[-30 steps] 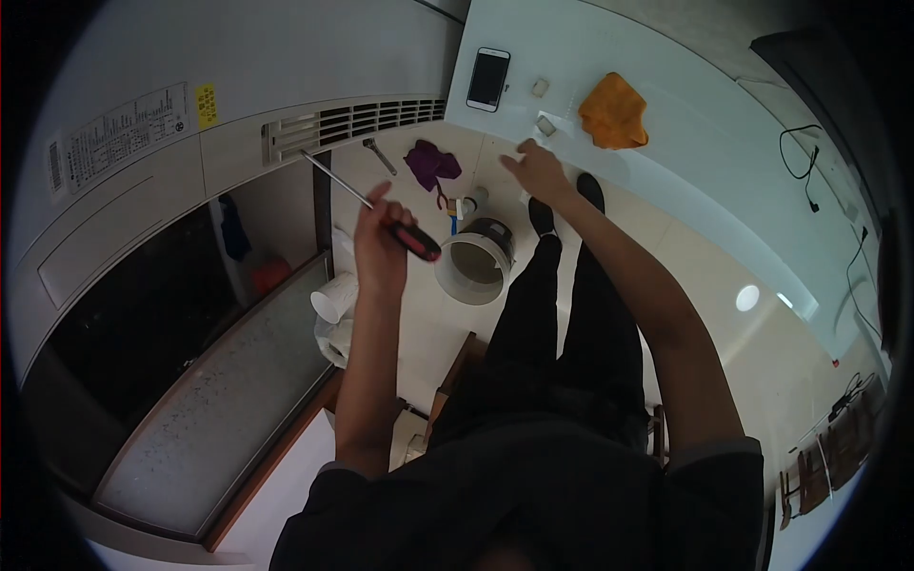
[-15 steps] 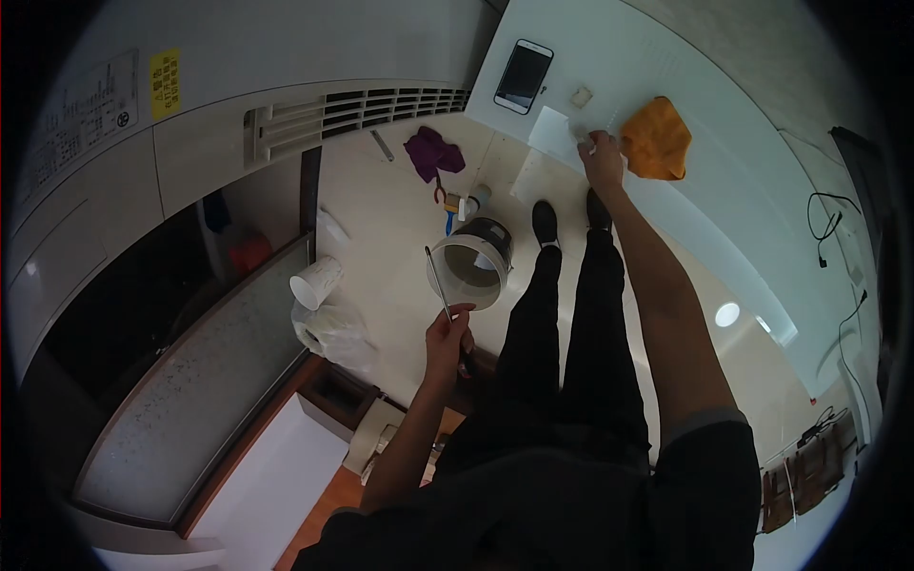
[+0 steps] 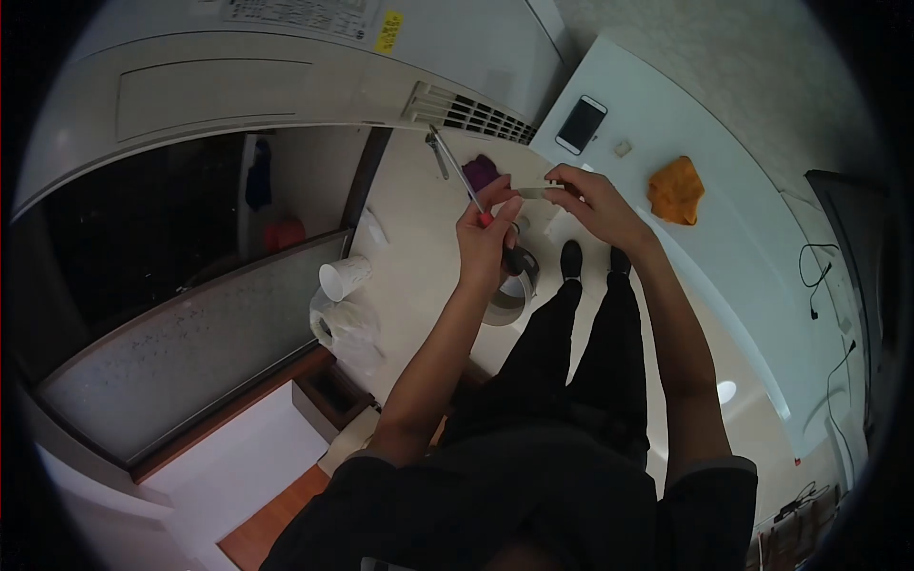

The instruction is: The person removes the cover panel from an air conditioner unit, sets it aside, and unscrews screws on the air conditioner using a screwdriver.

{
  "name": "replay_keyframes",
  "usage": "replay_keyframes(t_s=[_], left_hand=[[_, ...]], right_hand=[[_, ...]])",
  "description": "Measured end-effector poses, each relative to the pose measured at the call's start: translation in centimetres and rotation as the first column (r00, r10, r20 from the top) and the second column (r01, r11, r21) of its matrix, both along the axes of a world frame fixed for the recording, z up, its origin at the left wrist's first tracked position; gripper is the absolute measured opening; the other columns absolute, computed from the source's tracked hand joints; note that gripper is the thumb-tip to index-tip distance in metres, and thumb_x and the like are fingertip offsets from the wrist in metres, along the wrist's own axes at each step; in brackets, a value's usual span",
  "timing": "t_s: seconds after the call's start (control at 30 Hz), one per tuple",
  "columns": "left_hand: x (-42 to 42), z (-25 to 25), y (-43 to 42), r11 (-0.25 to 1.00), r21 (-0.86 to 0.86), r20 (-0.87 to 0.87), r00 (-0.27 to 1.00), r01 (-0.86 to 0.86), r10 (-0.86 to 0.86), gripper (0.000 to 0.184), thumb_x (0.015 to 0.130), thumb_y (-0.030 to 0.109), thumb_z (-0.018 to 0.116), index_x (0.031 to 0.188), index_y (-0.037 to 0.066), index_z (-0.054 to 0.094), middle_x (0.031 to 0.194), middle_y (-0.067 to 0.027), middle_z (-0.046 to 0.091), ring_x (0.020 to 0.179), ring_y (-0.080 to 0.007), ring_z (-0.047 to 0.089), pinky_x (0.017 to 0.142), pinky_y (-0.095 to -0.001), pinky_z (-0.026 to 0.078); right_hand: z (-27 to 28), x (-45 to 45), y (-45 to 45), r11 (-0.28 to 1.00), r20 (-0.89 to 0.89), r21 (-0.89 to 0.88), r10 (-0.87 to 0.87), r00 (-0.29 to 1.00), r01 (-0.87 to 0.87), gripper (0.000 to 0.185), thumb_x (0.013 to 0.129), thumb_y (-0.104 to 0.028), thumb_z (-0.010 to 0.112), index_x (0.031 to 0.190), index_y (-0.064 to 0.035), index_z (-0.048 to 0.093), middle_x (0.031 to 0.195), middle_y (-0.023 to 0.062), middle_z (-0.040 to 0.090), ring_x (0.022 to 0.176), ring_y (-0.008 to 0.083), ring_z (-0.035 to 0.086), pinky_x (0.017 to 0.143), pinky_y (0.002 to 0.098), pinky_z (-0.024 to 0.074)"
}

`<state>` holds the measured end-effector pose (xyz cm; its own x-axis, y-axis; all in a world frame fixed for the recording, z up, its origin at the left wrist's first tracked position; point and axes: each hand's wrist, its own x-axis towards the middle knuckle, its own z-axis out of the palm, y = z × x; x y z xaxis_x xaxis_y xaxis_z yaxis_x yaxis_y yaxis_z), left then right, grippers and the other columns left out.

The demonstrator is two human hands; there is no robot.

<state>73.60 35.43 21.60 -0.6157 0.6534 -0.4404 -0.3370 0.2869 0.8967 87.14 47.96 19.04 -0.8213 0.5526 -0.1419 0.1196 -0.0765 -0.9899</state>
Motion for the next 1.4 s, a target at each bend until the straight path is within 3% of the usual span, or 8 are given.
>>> replay_keyframes(t_s=[0.1,0.17,0.33,0.57,0.67,0.8,0.97,1.4], left_hand=[[-0.4,1.3,0.4,0.999,0.037,-0.049,0.999,0.003,-0.001,0.016,0.082,0.009,0.066,0.095,0.001,0.063,0.072,-0.003,0.059,0.046,-0.0051,0.042,0.044,-0.0195,0.034],[-0.5,1.3,1.0,0.999,0.036,-0.068,0.997,-0.032,0.034,0.015,0.08,0.008,0.068,0.093,0.001,0.063,0.072,-0.0031,0.06,0.047,-0.0054,0.043,0.044,-0.0196,0.035],[-0.1,-0.1,2.9,0.957,0.099,0.023,0.962,-0.273,0.272,0.016,0.081,0.011,0.069,0.091,0.0,0.063,0.067,-0.0024,0.058,0.047,-0.0067,0.043,0.045,-0.0203,0.036],[-0.6,-0.5,2.5,0.978,0.017,-0.008,0.978,-0.207,0.207,0.023,0.082,0.012,0.068,0.099,0.001,0.06,0.075,-0.0023,0.058,0.049,-0.0074,0.043,0.048,-0.0225,0.04],[-1.1,1.3,2.8,0.967,0.113,-0.11,0.965,-0.227,0.239,0.025,0.081,0.012,0.069,0.103,0.004,0.059,0.075,-0.0021,0.057,0.049,-0.0077,0.043,0.048,-0.0226,0.04],[-2.6,2.1,2.3,0.965,0.192,-0.075,0.978,-0.178,0.195,0.023,0.08,0.009,0.069,0.1,0.004,0.057,0.069,-0.0019,0.056,0.048,-0.0078,0.044,0.047,-0.0221,0.039],[-2.0,1.3,2.0,0.954,0.185,-0.094,0.962,-0.236,0.256,0.017,0.079,0.006,0.069,0.09,0.003,0.057,0.062,-0.0014,0.054,0.046,-0.0077,0.045,0.044,-0.0211,0.037],[-5.2,-2.0,4.4,0.908,0.218,-0.256,0.876,-0.359,0.408,0.015,0.079,0.007,0.069,0.088,0.002,0.057,0.066,-0.0016,0.054,0.046,-0.0077,0.045,0.042,-0.0202,0.035]], right_hand=[[1.9,-1.1,0.1,0.997,-0.041,0.059,0.057,0.997,-0.055,0.019,0.089,-0.018,0.057,0.099,-0.0024,0.054,0.076,0.0018,0.055,0.065,0.0098,0.048,0.062,0.0248,0.041],[0.9,-2.2,-0.1,0.959,-0.19,-0.258,-0.169,0.967,0.117,0.02,0.086,-0.014,0.061,0.1,-0.0017,0.054,0.075,0.0023,0.055,0.066,0.0099,0.05,0.062,0.0235,0.0412],[-1.5,-4.1,-1.6,0.836,-0.193,-0.454,-0.43,0.882,0.309,0.026,0.084,-0.01,0.064,0.105,-0.0009,0.053,0.082,0.0049,0.06,0.072,0.0102,0.057,0.064,0.0224,0.0454],[-1.5,-6.6,-3.5,0.713,-0.186,-0.568,-0.599,0.779,0.412,0.016,0.086,-0.01,0.06,0.1,-0.0018,0.057,0.079,0.0048,0.061,0.068,0.0087,0.056,0.06,0.0221,0.046],[-0.5,-5.7,-2.0,0.918,-0.216,-0.297,-0.334,0.917,0.265,0.021,0.09,-0.012,0.055,0.108,-0.0028,0.056,0.094,0.005,0.062,0.081,0.0111,0.058,0.068,0.024,0.0501],[1.4,-5.5,-0.9,0.971,-0.282,-0.162,-0.218,0.934,0.178,0.021,0.091,-0.011,0.052,0.111,-0.0041,0.055,0.095,0.004,0.062,0.083,0.0109,0.058,0.069,0.0239,0.0505],[1.1,-7.5,-1.4,0.799,-0.242,-0.467,-0.528,0.814,0.379,0.026,0.08,-0.01,0.066,0.103,0.0017,0.06,0.091,0.0085,0.062,0.075,0.0111,0.06,0.067,0.0239,0.0503],[-0.7,-13.1,-0.7,0.643,-0.176,-0.702,-0.572,0.801,0.306,0.031,0.072,-0.011,0.075,0.097,0.0027,0.063,0.087,0.0113,0.067,0.078,0.0151,0.064,0.072,0.0258,0.0533]])
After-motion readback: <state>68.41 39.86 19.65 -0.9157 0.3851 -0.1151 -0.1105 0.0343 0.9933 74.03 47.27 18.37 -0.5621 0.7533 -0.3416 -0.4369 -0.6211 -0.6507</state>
